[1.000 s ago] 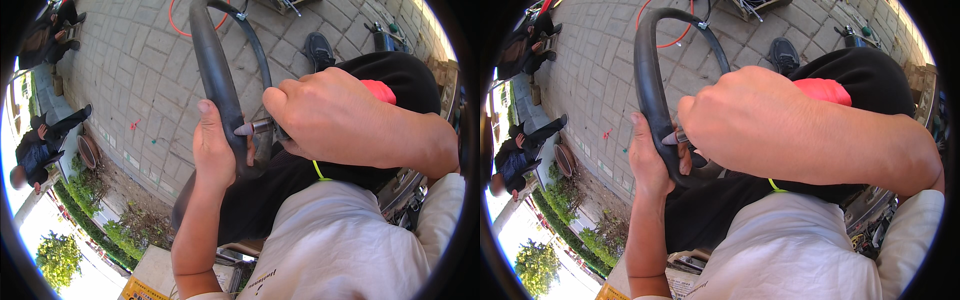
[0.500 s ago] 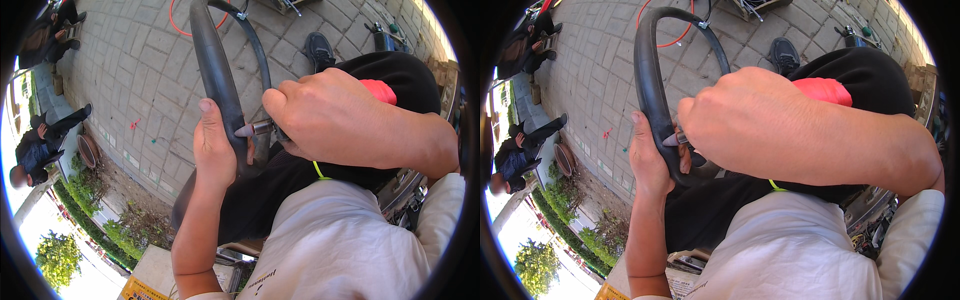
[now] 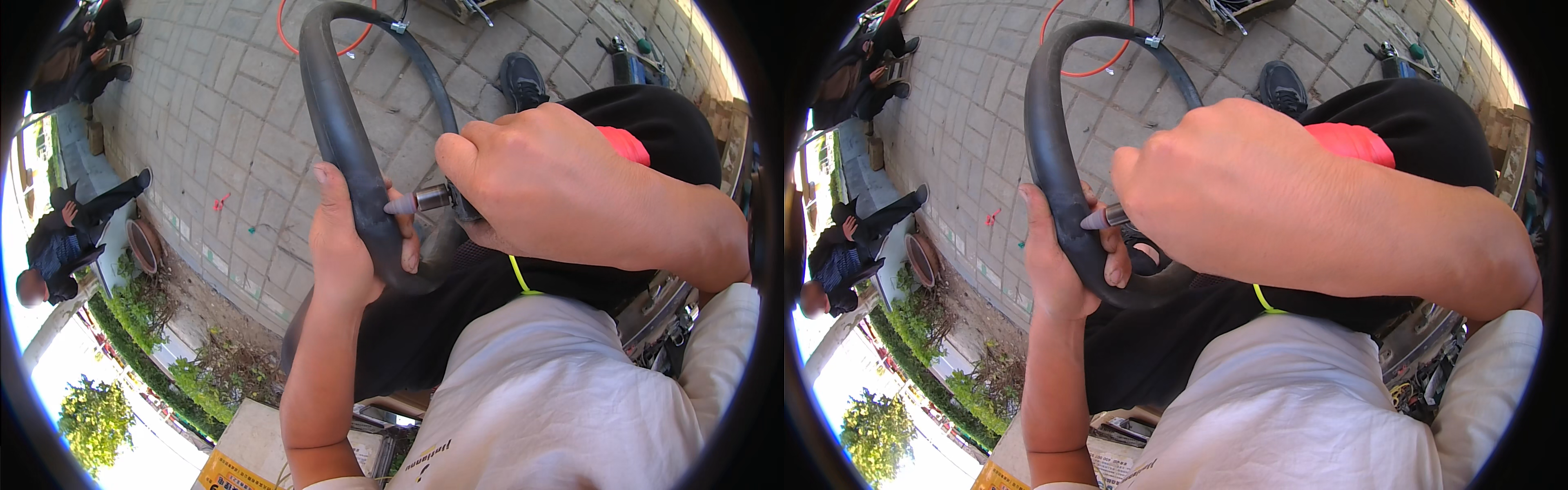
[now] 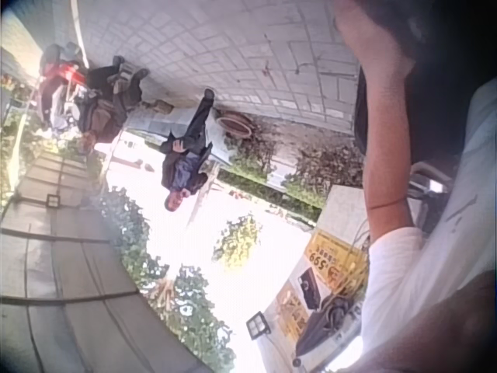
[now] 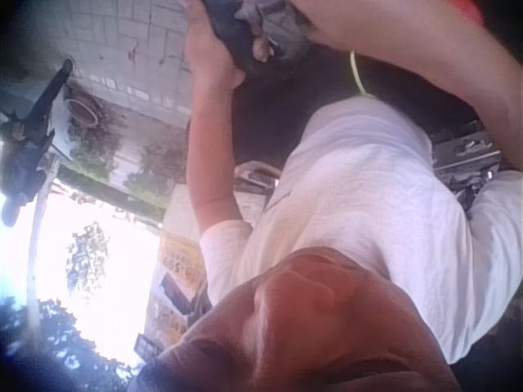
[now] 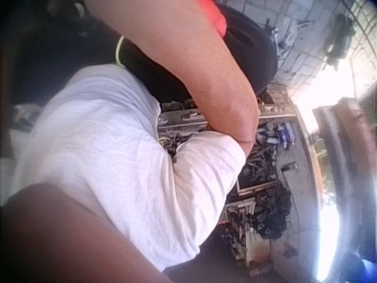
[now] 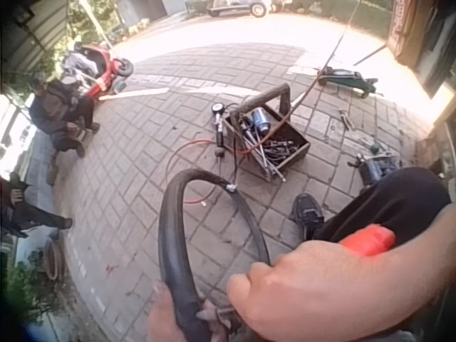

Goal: The person sits on the ground and uses a handheld tool to apply a sealant or patch to a bicycle tire. They rotate the tire and continue applying the substance along its surface.

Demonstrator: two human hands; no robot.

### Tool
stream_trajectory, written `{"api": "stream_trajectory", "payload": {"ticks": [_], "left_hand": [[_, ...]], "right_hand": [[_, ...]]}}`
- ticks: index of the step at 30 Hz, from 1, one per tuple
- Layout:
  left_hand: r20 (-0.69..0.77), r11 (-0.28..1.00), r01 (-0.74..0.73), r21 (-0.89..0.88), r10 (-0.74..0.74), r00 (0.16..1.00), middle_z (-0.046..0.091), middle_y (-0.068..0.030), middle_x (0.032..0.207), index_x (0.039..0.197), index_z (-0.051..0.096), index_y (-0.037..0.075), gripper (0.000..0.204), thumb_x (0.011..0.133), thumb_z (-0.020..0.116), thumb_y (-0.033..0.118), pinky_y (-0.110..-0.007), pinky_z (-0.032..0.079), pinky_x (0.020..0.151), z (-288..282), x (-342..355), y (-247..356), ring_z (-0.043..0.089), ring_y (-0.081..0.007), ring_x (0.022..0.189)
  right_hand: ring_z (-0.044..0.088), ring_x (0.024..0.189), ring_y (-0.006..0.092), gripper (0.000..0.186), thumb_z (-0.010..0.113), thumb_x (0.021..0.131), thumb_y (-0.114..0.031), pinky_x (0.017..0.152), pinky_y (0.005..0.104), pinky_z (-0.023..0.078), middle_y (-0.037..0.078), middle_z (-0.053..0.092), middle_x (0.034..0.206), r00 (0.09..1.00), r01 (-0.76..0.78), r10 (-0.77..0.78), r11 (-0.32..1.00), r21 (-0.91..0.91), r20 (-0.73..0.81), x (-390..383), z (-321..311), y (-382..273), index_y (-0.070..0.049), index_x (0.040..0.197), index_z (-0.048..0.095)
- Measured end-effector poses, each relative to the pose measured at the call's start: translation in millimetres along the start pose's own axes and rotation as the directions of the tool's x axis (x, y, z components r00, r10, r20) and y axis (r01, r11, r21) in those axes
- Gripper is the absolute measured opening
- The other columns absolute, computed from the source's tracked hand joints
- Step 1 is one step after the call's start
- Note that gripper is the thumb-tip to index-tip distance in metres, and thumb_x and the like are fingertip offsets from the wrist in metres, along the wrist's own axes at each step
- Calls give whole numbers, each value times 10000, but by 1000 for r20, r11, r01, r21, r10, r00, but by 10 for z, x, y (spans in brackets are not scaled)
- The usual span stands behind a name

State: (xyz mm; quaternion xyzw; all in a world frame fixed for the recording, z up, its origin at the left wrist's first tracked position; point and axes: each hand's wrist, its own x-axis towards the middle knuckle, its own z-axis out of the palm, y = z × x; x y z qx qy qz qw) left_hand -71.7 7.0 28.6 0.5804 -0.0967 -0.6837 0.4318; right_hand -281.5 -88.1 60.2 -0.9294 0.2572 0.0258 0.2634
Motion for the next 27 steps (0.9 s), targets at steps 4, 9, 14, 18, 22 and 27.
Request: {"api": "stream_trajectory", "payload": {"ticks": [4, 9, 14, 18, 22, 27], "left_hand": [[129, 999, 25, -48, -19, 991, 595, -145, 726, 1036, 554, 26, 773, 1058, 306, 757, -355, 462, 443, -60, 25, 3, 556, -238, 465], [126, 999, 36, 1, -36, 991, 571, -140, 686, 994, 568, 31, 768, 1067, 294, 745, -352, 459, 438, -23, 20, -2, 547, -233, 454], [101, 999, 31, 24, -33, 994, 571, -141, 686, 991, 572, 26, 768, 1069, 301, 740, -351, 460, 439, -23, 15, 3, 548, -232, 455], [94, 999, 18, 40, -22, 995, 578, -140, 708, 1019, 564, 16, 764, 1069, 315, 736, -353, 461, 441, -24, 6, 6, 552, -231, 465], [69, 999, 4, 38, -6, 998, 589, -130, 742, 1074, 552, -2, 766, 1068, 332, 732, -356, 460, 441, -24, 6, -13, 566, -233, 488], [80, 995, -56, 78, 50, 996, 598, -119, 769, 1162, 543, -24, 784, 1071, 340, 728, -361, 473, 472, 4, 62, -47, 581, -237, 511]], "right_hand": [[720, 747, 337, 362, 832, 753, -187, 629, 410, 575, 140, 659, 783, 1000, -15, 15, 1000, 28, -18, 17, -27, 8, -9, 891, 549], [717, 746, 339, 347, 824, 766, -180, 632, 414, 577, 144, 658, 782, 999, -12, 14, 997, 81, -33, 13, -42, -7, -9, 891, 549], [719, 748, 335, 342, 826, 773, -175, 631, 413, 578, 144, 657, 782, 1000, -14, 15, 996, 83, -13, 19, -44, -10, -9, 889, 550], [719, 744, 332, 358, 837, 767, -185, 633, 406, 578, 144, 655, 785, 1000, -7, 8, 998, 60, -17, 14, -38, -11, -10, 887, 549], [718, 738, 331, 372, 846, 762, -195, 635, 401, 575, 143, 653, 784, 1000, 11, -11, 999, 39, -13, -12, -38, -31, -9, 886, 549], [717, 746, 337, 381, 850, 761, -202, 646, 404, 574, 142, 654, 787, 1000, -1, 1, 998, 57, 6, 18, -40, -5, -8, 892, 549]]}}
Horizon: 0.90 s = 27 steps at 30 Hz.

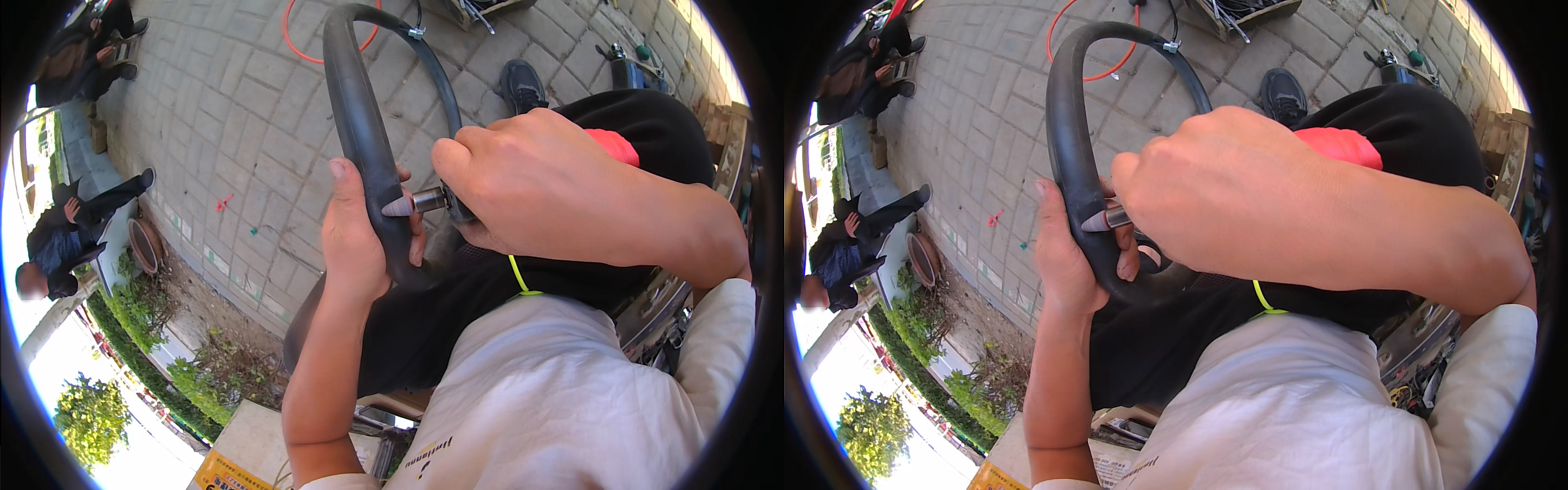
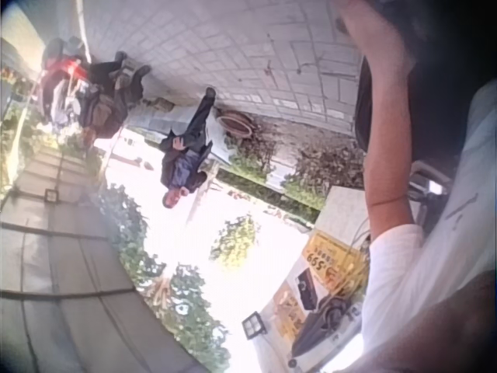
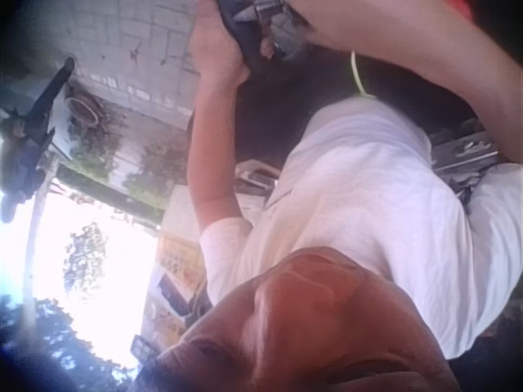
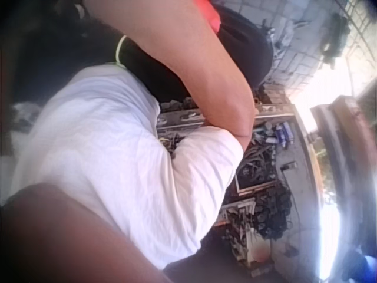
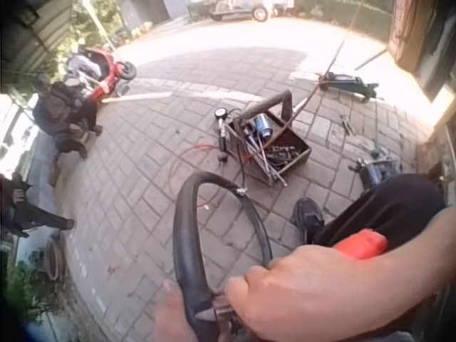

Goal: The person sits on the ground and uses a handheld tool to apply a sealant or patch to a bicycle tire. They rotate the tire and continue applying the substance along its surface.

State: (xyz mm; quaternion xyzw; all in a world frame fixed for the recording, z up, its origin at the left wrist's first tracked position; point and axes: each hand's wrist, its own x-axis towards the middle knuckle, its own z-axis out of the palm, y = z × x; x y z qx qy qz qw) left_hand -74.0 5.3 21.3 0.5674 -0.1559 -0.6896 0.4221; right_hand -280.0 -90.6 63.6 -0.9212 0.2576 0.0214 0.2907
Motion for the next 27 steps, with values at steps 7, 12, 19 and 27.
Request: {"api": "stream_trajectory", "payload": {"ticks": [7, 12, 19, 27], "left_hand": [[-69, 975, -220, -7, 219, 973, 624, -117, 807, 1259, 515, -19, 555, 1106, 512, 515, -354, 495, 503, -17, -23, 268, 612, -224, 536], [-197, 757, -393, 522, 555, 808, 604, -87, 763, 1211, 544, -16, 464, 1047, 688, 393, -357, 520, 556, -400, -42, 316, 613, -173, 594], [-268, 973, -232, 9, 226, 937, 633, -99, 766, 1286, 611, -40, 770, 1106, 348, 660, -381, 529, 620, -590, -161, 356, 618, -199, 638], [22, 878, -390, -276, 412, 911, 620, -116, 1007, 1464, 414, 6, 625, 961, 728, 201, -401, 550, 692, -435, -173, 242, 645, -228, 750]], "right_hand": [[723, 792, 408, 346, 807, 775, -228, 699, 457, 581, 196, 687, 769, 975, -29, 35, 999, 29, -219, 105, -268, -36, 12, 909, 596], [720, 745, 371, 418, 810, 792, -245, 712, 437, 577, 214, 692, 754, 889, -117, 150, 988, 102, -433, 299, -696, 107, 64, 1032, 662], [650, 674, 278, 450, 840, 811, -308, 685, 400, 538, 196, 684, 749, 875, -148, 208, 975, 168, -438, 770, -802, 554, 84, 970, 688], [717, 725, 203, 472, 840, 859, -272, 697, 353, 596, 130, 730, 888, 924, -308, 374, 591, 746, 85, 749, -257, 877, 88, 1103, 657]]}}
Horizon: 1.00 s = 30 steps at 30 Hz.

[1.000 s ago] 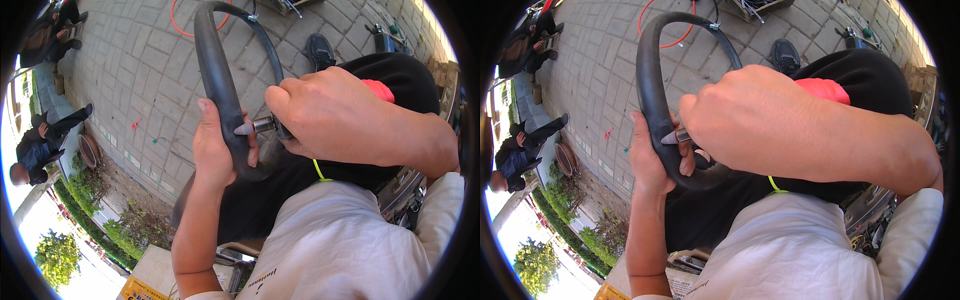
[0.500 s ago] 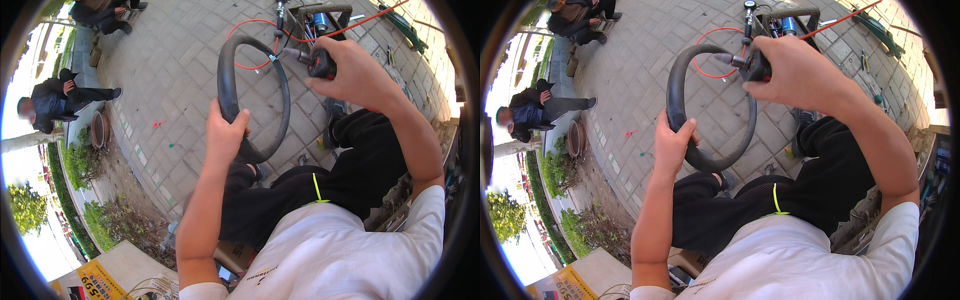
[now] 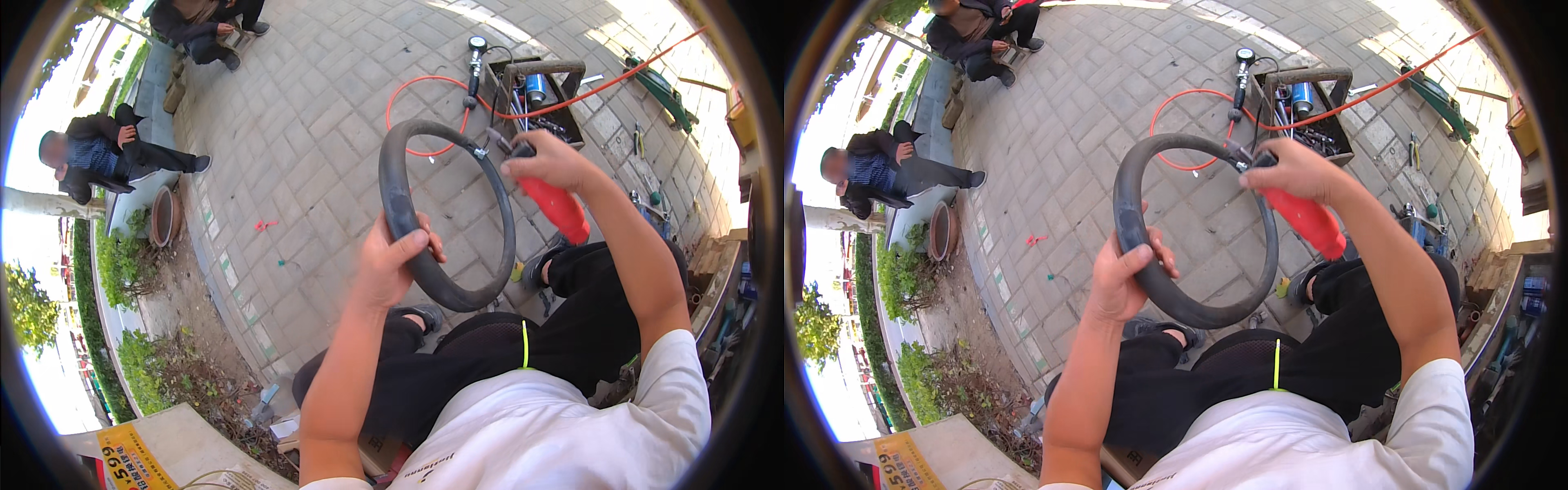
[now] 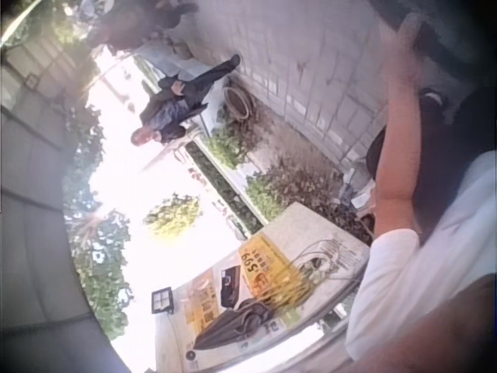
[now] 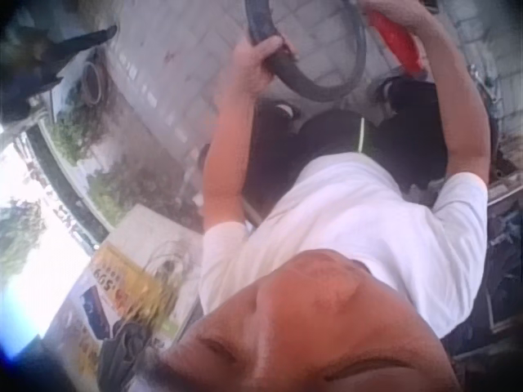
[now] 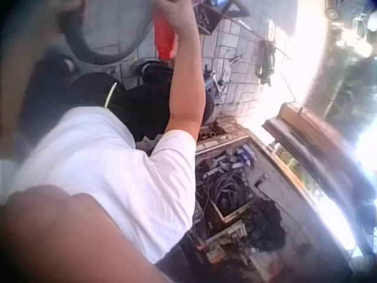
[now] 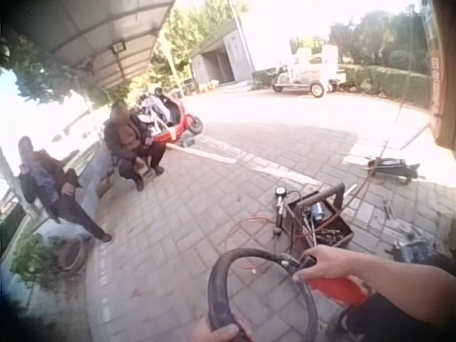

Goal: The person sits on the ground and uses a handheld tool to apply a sealant or patch to a bicycle tire. They rotate the tire and continue applying the substance along its surface.

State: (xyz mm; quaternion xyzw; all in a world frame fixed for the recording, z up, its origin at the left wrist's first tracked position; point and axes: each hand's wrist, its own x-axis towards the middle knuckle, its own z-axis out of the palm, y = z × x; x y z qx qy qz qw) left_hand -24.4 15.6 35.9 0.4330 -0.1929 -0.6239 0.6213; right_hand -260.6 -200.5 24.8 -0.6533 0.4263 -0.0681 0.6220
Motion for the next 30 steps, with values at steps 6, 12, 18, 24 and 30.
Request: {"api": "stream_trajectory", "payload": {"ticks": [6, 12, 18, 24, 30], "left_hand": [[15, 991, -20, 134, 18, 1000, 598, -104, 942, 1267, 443, 22, 481, 910, 764, 62, -315, 521, 628, 220, -230, -18, 612, -160, 681], [-40, 969, -18, 246, 29, 999, 597, -121, 892, 1251, 476, 18, 468, 892, 765, 94, -356, 527, 633, 351, -428, 124, 650, -204, 669], [-152, 943, 65, 326, -15, 988, 608, -74, 899, 1370, 430, -10, 525, 911, 685, -12, -327, 540, 626, 406, -320, 7, 631, -147, 676], [-169, 878, 79, 472, 2, 986, 583, -18, 834, 1530, 355, -5, 740, 883, 714, 0, -270, 498, 592, 325, -26, -305, 568, -95, 647], [-130, 806, 15, 592, 77, 988, 592, -4, 801, 1563, 339, -3, 774, 875, 693, -14, -248, 470, 509, 284, 149, -411, 548, -73, 584]], "right_hand": [[730, 742, 192, 455, 861, 862, -289, 694, 355, 593, 119, 742, 856, 987, -155, 159, 980, -126, 20, -380, 185, 328, 62, 1083, 675], [689, 765, 172, 510, 880, 834, -345, 722, 350, 550, 101, 730, 828, 992, -123, 122, 974, -190, -16, -668, 332, 183, 37, 1106, 679], [723, 704, 354, 519, 901, 771, -314, 692, 415, 571, 174, 731, 787, 967, 250, -247, 860, -445, 65, -809, 444, -477, 26, 1086, 670], [709, 760, 417, 418, 822, 778, -309, 683, 487, 577, 180, 704, 814, 887, 388, -447, 589, -709, 114, -650, 538, -288, -5, 967, 607], [729, 757, 389, 377, 800, 795, -295, 656, 475, 588, 167, 709, 827, 880, 352, -461, 466, -812, 117, -725, 586, -117, -13, 929, 588]]}}
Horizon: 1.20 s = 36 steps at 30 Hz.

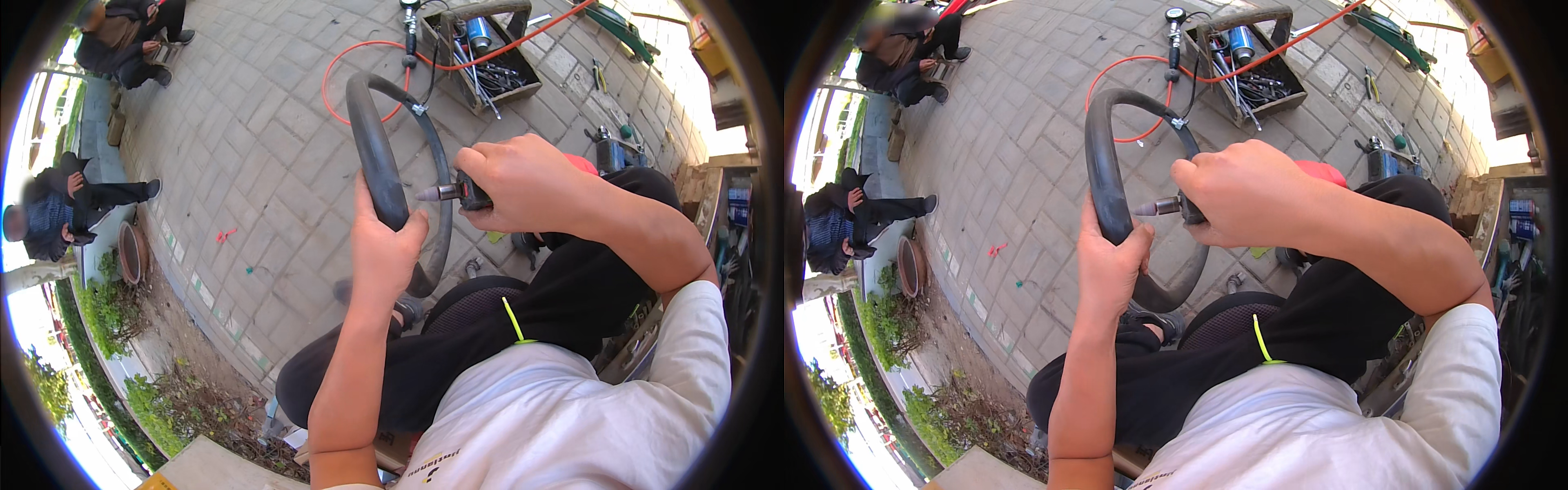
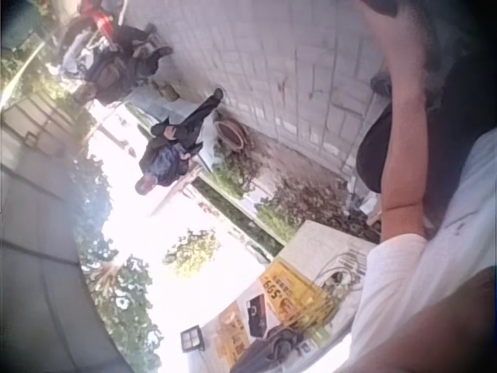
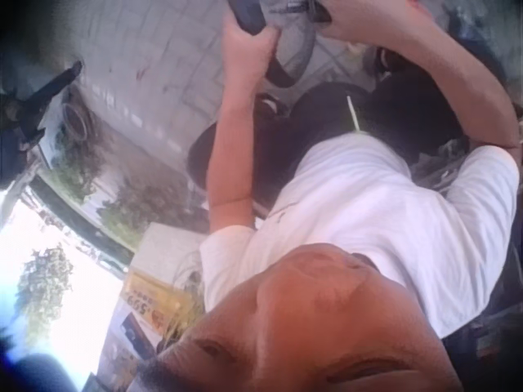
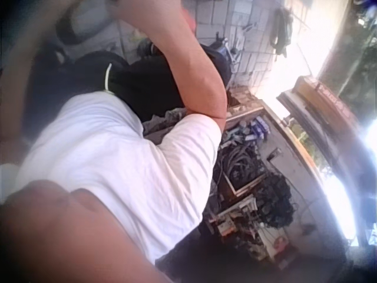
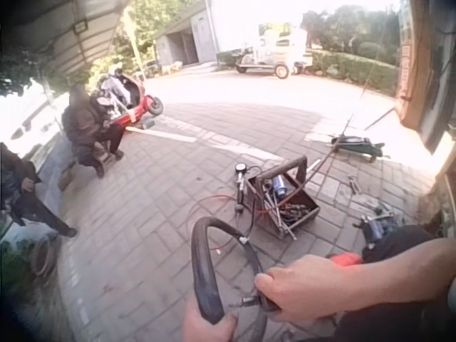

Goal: The person sits on the ground and uses a handheld tool to apply a sealant or patch to a bicycle tire. They rotate the tire and continue applying the substance along its surface.

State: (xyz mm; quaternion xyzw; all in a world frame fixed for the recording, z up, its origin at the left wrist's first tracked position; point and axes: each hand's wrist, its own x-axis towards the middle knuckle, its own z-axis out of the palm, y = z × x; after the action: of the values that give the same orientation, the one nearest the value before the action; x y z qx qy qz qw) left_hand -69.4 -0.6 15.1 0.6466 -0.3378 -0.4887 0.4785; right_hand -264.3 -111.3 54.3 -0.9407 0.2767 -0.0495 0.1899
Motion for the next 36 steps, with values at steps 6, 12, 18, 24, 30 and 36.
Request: {"api": "stream_trajectory", "payload": {"ticks": [6, 12, 18, 24, 30, 36], "left_hand": [[6, 997, 40, 60, -41, 999, 595, -52, 1027, 1573, 375, 19, 750, 889, 683, 27, -291, 520, 748, 155, -42, 4, 589, -115, 847], [44, 992, 102, 75, -105, 993, 619, -74, 1067, 1582, 363, 25, 746, 906, 677, 42, -311, 532, 774, 192, -110, 58, 611, -132, 880], [35, 993, 51, 109, -55, 998, 645, -95, 1067, 1585, 354, 20, 757, 902, 679, 46, -316, 535, 760, 246, -104, 6, 622, -140, 861], [52, 993, 24, 114, -30, 998, 652, -106, 1058, 1602, 336, 24, 784, 897, 677, 42, -319, 539, 736, 318, -62, 16, 629, -139, 829], [54, 992, 87, 97, -92, 994, 656, -113, 1052, 1615, 322, 42, 806, 887, 667, 30, -329, 542, 740, 281, -89, 69, 640, -158, 827], [33, 994, 20, 104, -23, 999, 643, -99, 1047, 1600, 359, 80, 800, 862, 662, 26, -349, 532, 815, 349, -82, -3, 633, -202, 895]], "right_hand": [[728, 729, 391, 344, 781, 802, -263, 639, 473, 586, 178, 702, 812, 1000, 14, -14, 1000, -15, 5, -30, 43, -29, -6, 914, 582], [725, 718, 394, 338, 780, 797, -255, 634, 474, 587, 177, 699, 802, 1000, 15, -15, 1000, -8, -9, -126, 107, 17, -5, 910, 584], [726, 723, 397, 345, 788, 789, -250, 646, 477, 590, 183, 705, 811, 1000, -3, 3, 1000, -8, 2, -170, 97, 13, 0, 918, 589], [734, 757, 394, 348, 791, 792, -252, 669, 475, 595, 186, 713, 829, 1000, -20, 20, 1000, -16, 8, -197, 32, 40, -2, 934, 597], [730, 763, 402, 353, 790, 795, -257, 677, 488, 593, 193, 712, 854, 998, -55, 55, 998, 3, 40, -147, 10, 25, 0, 942, 598], [717, 770, 416, 372, 781, 801, -273, 682, 506, 587, 196, 692, 855, 997, -32, 31, 1000, -1, 67, -186, -8, 28, 4, 943, 577]]}}
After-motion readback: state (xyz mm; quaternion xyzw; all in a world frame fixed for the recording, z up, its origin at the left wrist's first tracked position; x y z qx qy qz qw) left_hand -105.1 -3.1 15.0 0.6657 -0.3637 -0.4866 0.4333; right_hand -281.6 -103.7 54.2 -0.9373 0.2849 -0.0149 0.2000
